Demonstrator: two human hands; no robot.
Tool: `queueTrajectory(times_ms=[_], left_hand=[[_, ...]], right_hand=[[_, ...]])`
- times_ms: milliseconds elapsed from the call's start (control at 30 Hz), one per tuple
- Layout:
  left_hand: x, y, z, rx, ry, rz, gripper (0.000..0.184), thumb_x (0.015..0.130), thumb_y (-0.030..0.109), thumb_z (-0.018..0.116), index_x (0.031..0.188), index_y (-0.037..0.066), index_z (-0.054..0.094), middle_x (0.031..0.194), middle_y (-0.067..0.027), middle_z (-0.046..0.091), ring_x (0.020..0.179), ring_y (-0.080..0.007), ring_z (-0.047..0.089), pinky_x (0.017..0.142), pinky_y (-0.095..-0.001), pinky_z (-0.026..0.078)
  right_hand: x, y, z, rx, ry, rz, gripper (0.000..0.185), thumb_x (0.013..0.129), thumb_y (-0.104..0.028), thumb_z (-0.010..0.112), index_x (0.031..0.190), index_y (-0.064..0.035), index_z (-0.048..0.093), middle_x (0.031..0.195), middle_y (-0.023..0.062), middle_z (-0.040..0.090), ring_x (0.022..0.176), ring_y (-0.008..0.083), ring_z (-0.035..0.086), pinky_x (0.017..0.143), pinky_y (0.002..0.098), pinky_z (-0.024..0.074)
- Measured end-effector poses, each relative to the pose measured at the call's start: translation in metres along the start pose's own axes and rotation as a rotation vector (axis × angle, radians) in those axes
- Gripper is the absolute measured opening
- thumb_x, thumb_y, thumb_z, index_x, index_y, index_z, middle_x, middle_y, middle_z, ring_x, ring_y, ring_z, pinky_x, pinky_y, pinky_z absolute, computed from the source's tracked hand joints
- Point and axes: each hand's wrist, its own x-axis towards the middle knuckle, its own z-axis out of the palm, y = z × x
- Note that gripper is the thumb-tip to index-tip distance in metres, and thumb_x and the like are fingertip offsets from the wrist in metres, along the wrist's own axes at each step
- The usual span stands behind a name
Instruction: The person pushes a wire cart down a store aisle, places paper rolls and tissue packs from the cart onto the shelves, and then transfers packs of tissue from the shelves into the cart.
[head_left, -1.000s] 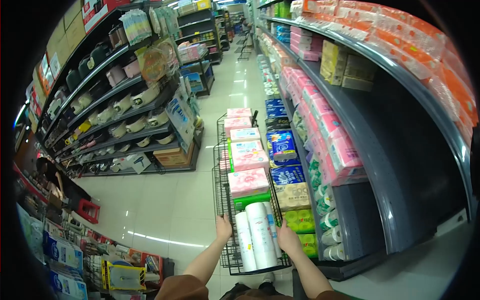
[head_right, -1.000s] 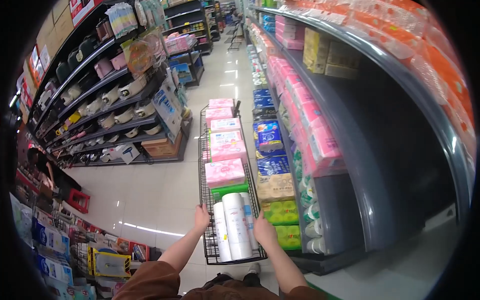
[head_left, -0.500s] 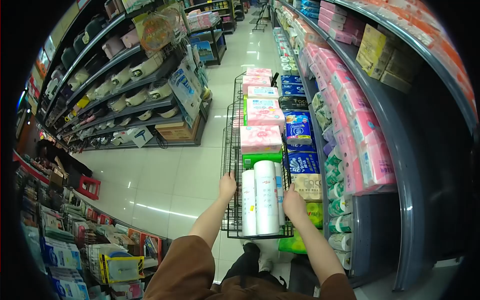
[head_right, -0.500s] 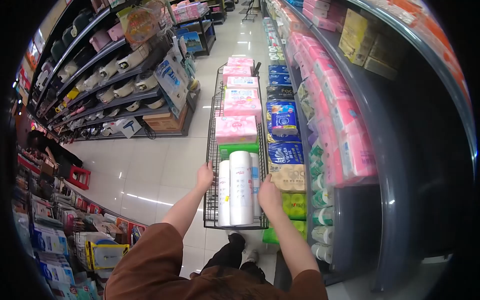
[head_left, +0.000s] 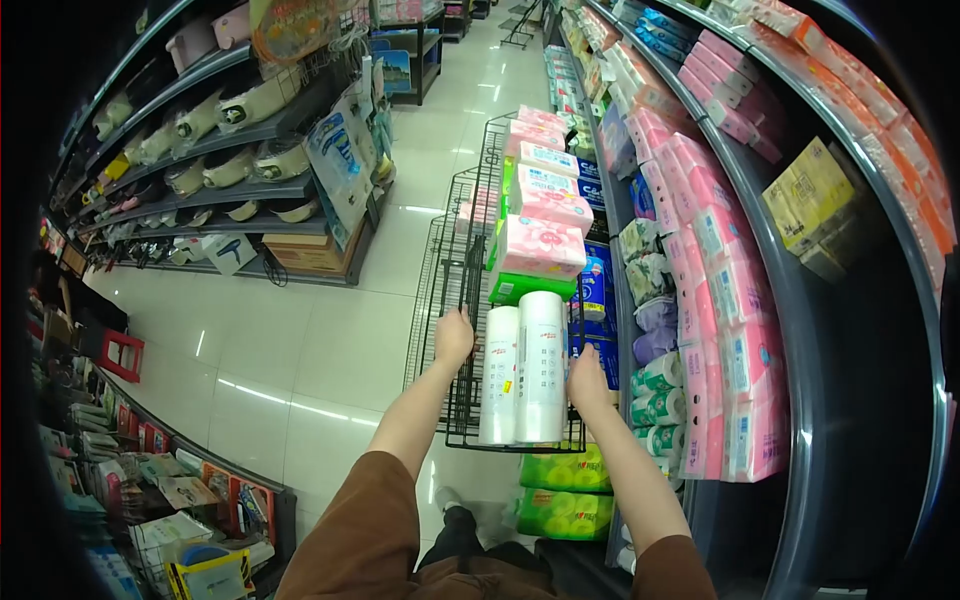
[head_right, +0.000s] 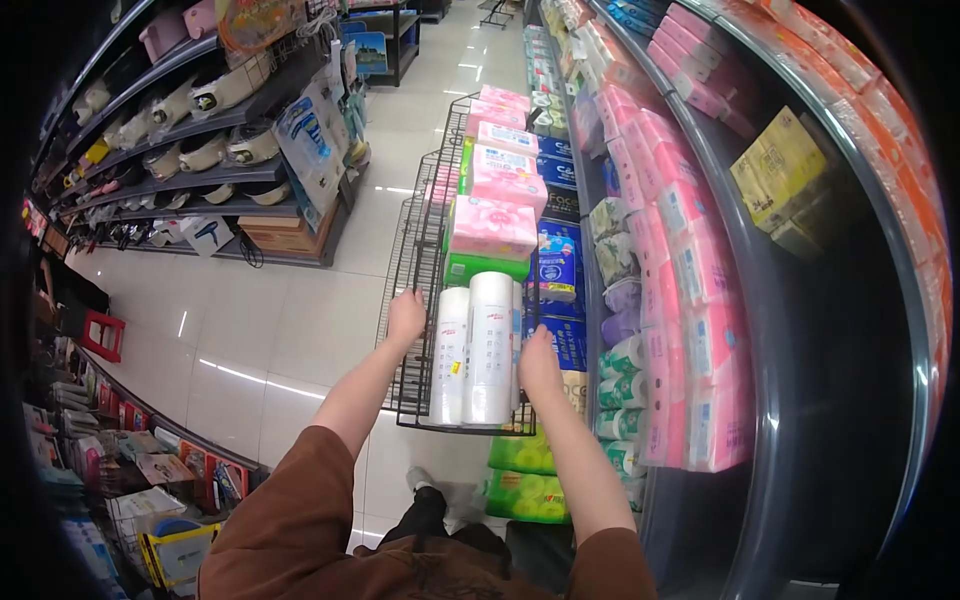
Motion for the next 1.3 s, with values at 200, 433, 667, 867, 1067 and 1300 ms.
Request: queueTrajectory(times_ms=[200, 433, 667, 867, 1067, 1300], left_hand=[[0.09, -0.004, 0.035, 0.174, 0.097, 0.096, 0.04, 0.103, 0.029, 0.044, 0.1, -0.006, 0.063, 0.09, -0.0285, 0.068, 0.088, -0.0459, 0.067, 0.079, -0.0531, 0.054], [0.181, 0.018, 0.059, 0.192, 0.084, 0.11, 0.032, 0.102, 0.024, 0.044, 0.102, -0.004, 0.06, 0.095, -0.0307, 0.067, 0.094, -0.0482, 0.065, 0.082, -0.0549, 0.052], [0.276, 0.033, 0.073, 0.185, 0.02, 0.066, 0.035, 0.101, 0.024, 0.046, 0.102, -0.008, 0.061, 0.099, -0.0302, 0.066, 0.096, -0.0456, 0.064, 0.082, -0.0526, 0.051], [0.328, 0.061, 0.052, 0.221, 0.026, 0.106, 0.044, 0.102, 0.033, 0.047, 0.113, -0.008, 0.056, 0.103, -0.0315, 0.065, 0.1, -0.0475, 0.063, 0.085, -0.0512, 0.05], [0.383, 0.013, 0.024, 0.214, -0.172, -0.05, 0.048, 0.103, 0.041, 0.046, 0.116, -0.005, 0.054, 0.104, -0.0237, 0.067, 0.091, -0.0337, 0.068, 0.075, -0.041, 0.055], [0.473, 0.06, 0.009, 0.131, -0.095, -0.057, 0.046, 0.102, 0.036, 0.045, 0.109, -0.007, 0.06, 0.102, -0.0319, 0.066, 0.102, -0.0492, 0.062, 0.087, -0.0524, 0.049]], right_hand=[[0.082, -0.013, -0.003, 0.001, -0.023, -0.008, 0.037, 0.098, -0.015, 0.049, 0.125, 0.0079, 0.04, 0.123, 0.0341, 0.054, 0.11, 0.0493, 0.059, 0.092, 0.053, 0.0499], [0.177, -0.023, -0.011, 0.104, -0.057, -0.014, 0.036, 0.096, -0.012, 0.051, 0.123, 0.0093, 0.042, 0.12, 0.0354, 0.055, 0.11, 0.0491, 0.058, 0.091, 0.0521, 0.0494], [0.266, -0.039, -0.016, 0.196, -0.074, -0.011, 0.03, 0.095, -0.004, 0.042, 0.121, 0.009, 0.042, 0.124, 0.035, 0.052, 0.109, 0.0482, 0.06, 0.09, 0.0524, 0.0519], [0.341, -0.065, 0.013, 0.192, 0.034, -0.082, 0.034, 0.092, 0.0, 0.043, 0.125, 0.0107, 0.041, 0.118, 0.0339, 0.056, 0.095, 0.0447, 0.067, 0.078, 0.047, 0.0582], [0.433, -0.125, 0.002, 0.201, -0.074, 0.029, 0.042, 0.098, -0.009, 0.038, 0.135, 0.0087, 0.037, 0.128, 0.0275, 0.054, 0.1, 0.0428, 0.067, 0.086, 0.0493, 0.0562], [0.565, -0.188, 0.013, 0.214, -0.005, -0.083, 0.039, 0.087, 0.003, 0.05, 0.123, 0.0117, 0.038, 0.123, 0.0368, 0.05, 0.103, 0.0495, 0.062, 0.087, 0.0523, 0.0533]])
